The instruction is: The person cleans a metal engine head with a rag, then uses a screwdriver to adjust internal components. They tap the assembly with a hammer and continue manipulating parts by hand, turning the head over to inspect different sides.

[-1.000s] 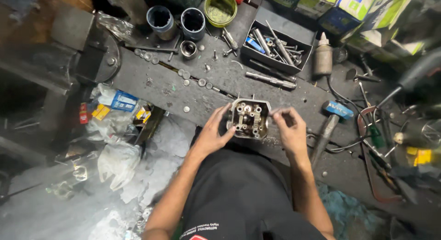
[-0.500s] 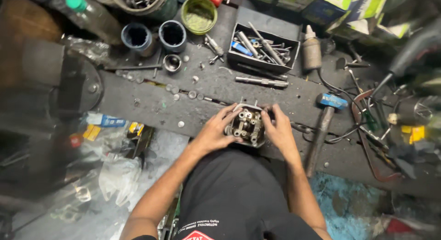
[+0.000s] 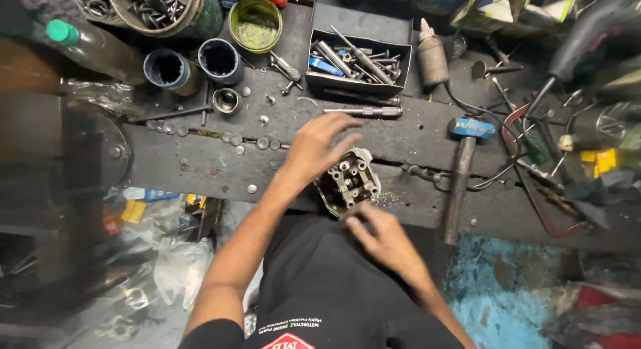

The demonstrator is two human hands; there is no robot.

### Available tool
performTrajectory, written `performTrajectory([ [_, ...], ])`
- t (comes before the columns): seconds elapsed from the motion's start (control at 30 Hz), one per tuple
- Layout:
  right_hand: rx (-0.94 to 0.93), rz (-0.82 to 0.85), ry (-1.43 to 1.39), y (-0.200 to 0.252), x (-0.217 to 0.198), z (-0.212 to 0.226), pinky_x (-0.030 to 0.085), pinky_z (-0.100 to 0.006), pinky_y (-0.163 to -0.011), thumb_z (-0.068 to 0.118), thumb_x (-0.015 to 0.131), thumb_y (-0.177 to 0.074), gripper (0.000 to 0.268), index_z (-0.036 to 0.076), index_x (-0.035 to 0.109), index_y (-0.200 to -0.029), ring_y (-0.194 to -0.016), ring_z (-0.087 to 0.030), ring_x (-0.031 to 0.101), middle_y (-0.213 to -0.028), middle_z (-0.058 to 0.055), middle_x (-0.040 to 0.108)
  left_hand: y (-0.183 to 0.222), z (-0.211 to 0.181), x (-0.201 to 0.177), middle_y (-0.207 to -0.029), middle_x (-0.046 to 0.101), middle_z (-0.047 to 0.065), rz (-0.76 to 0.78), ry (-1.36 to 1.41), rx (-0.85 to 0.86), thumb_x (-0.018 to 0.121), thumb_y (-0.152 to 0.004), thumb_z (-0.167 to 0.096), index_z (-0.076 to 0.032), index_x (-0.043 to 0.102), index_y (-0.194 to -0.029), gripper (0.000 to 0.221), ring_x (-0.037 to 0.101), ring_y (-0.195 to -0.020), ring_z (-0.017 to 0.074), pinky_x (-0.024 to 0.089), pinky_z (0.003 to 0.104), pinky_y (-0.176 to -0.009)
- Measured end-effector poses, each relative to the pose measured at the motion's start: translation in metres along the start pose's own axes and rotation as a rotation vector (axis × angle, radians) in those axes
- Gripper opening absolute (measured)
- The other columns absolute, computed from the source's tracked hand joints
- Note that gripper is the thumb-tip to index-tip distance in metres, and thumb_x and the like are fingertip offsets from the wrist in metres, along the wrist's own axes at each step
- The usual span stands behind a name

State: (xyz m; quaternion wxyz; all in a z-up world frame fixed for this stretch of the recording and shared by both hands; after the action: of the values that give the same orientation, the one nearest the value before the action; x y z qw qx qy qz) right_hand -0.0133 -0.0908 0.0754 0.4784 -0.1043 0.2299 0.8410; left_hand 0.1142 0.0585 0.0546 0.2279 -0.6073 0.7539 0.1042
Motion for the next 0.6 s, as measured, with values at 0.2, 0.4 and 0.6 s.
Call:
performTrajectory([
  [0.2,0.119,-0.302,0.161,-0.026,-0.058,-0.019,0.054,-0.039,-0.075,0.017,0.058,-0.101,0.019,0.002,0.060,-0.113,-0.104,-0.033,0.069,-0.116,-0.017,0.070,0.077,0.030,-0.009,-0.129,0.067,0.015,-0.297,0.137,-0.333,0.062,-0.102,-0.019,-0.005,0.063,-0.128,0.030,0.064,-0.125,0.0312,0.049,0.039,-0.108],
  [0.4,0.279,-0.163,0.186,-0.039,-0.039,-0.036,0.051,-0.046,-0.089,0.020,0.055,-0.100,0.038,0.005,0.052,-0.135,-0.107,-0.040,0.066,-0.114,-0.020,0.067,0.105,0.017,0.041,-0.164,0.023,0.026,-0.010,0.162,-0.222,0.059,-0.103,-0.024,0.005,0.031,-0.156,0.067,0.021,-0.152,0.0443,0.020,0.049,-0.123],
  [0.6,0.101,-0.228,0.269,-0.023,-0.028,-0.020,0.051,-0.044,-0.088,0.016,0.057,-0.102,0.029,0.001,0.055,-0.127,-0.110,-0.043,0.063,-0.124,-0.024,0.063,0.088,0.032,0.043,-0.170,0.023,0.020,0.105,0.240,-0.157,0.055,-0.105,-0.022,-0.006,0.039,-0.159,0.058,0.018,-0.159,0.0418,0.019,0.050,-0.128],
])
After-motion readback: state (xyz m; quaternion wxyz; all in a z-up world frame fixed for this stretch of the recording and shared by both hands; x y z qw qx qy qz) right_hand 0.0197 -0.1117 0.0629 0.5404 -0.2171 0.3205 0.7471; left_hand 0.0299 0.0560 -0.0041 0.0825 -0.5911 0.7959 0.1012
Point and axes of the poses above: each hand's wrist, its own y-axis away from the middle knuckle, its own x-axis out of the palm, z = x × y, the point moved 8 cm from there along -y, towards the middle knuckle
